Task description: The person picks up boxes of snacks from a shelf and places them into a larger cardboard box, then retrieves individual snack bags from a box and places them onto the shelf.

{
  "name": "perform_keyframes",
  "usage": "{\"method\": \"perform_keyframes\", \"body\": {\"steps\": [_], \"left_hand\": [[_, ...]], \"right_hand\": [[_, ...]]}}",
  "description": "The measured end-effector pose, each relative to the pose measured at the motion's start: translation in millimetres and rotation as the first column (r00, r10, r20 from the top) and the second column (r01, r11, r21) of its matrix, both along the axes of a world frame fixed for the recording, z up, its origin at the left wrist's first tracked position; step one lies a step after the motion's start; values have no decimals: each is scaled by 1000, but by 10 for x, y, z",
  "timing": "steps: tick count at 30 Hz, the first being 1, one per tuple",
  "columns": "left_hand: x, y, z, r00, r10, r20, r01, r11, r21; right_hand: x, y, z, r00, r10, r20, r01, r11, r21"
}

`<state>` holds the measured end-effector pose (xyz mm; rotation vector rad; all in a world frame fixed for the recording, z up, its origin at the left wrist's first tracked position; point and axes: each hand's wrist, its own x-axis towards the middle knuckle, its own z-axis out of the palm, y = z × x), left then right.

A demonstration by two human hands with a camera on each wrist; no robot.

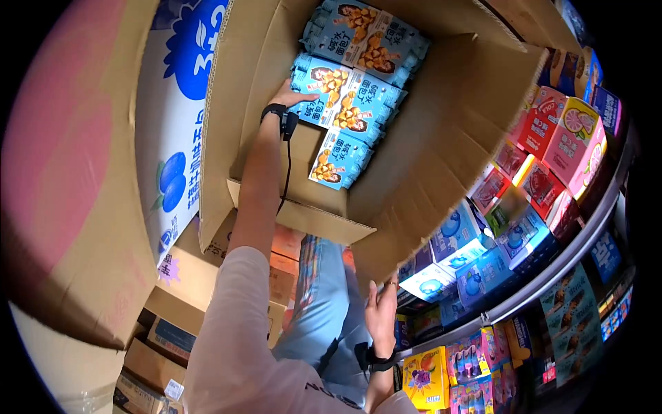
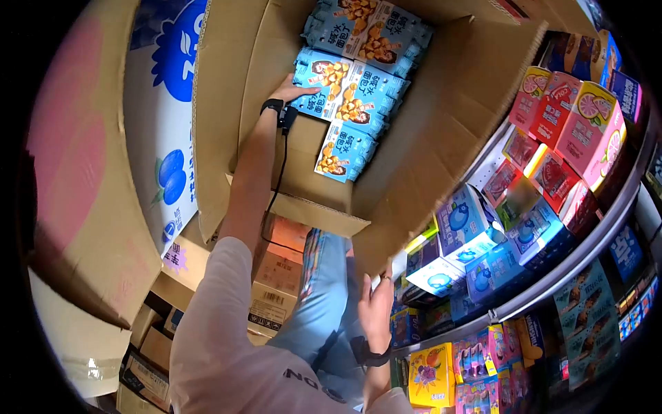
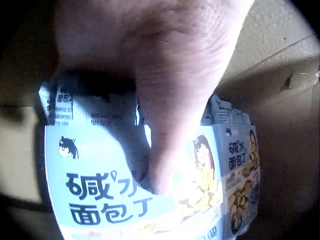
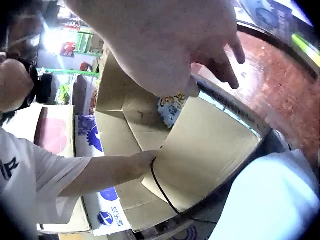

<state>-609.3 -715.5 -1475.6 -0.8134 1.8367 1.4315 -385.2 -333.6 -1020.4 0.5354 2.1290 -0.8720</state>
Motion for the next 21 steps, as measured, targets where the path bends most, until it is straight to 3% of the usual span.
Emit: {"method": "perform_keyframes", "body": {"steps": [2,3,4,8,11,12,16,20,21], "left_hand": [[43,119,145,997,49,-63,-53,996,-69],[137,136,6,992,53,-116,-68,989,-133],[124,190,125,984,54,-169,-88,976,-197],[224,301,361,994,59,-96,-88,935,-344],[175,343,469,987,17,-159,-76,922,-378],[234,352,493,986,-4,-169,-64,916,-396],[291,375,258,967,153,-203,-216,915,-341],[484,667,110,823,189,-536,-485,724,-490],[490,741,233,832,164,-530,-465,728,-505]], "right_hand": [[-219,46,96,998,24,-51,-29,995,-98],[-335,98,159,995,66,-75,-72,994,-83],[-460,137,226,989,108,-98,-115,991,-68],[-972,202,386,977,-151,-153,125,978,-167],[-1322,161,350,917,-151,-369,91,980,-176],[-1386,164,344,916,-116,-383,36,977,-211],[-1678,152,216,868,39,-496,-192,946,-262],[-1935,48,112,750,309,-585,-498,846,-191],[-1979,14,71,718,352,-601,-543,823,-167]]}}
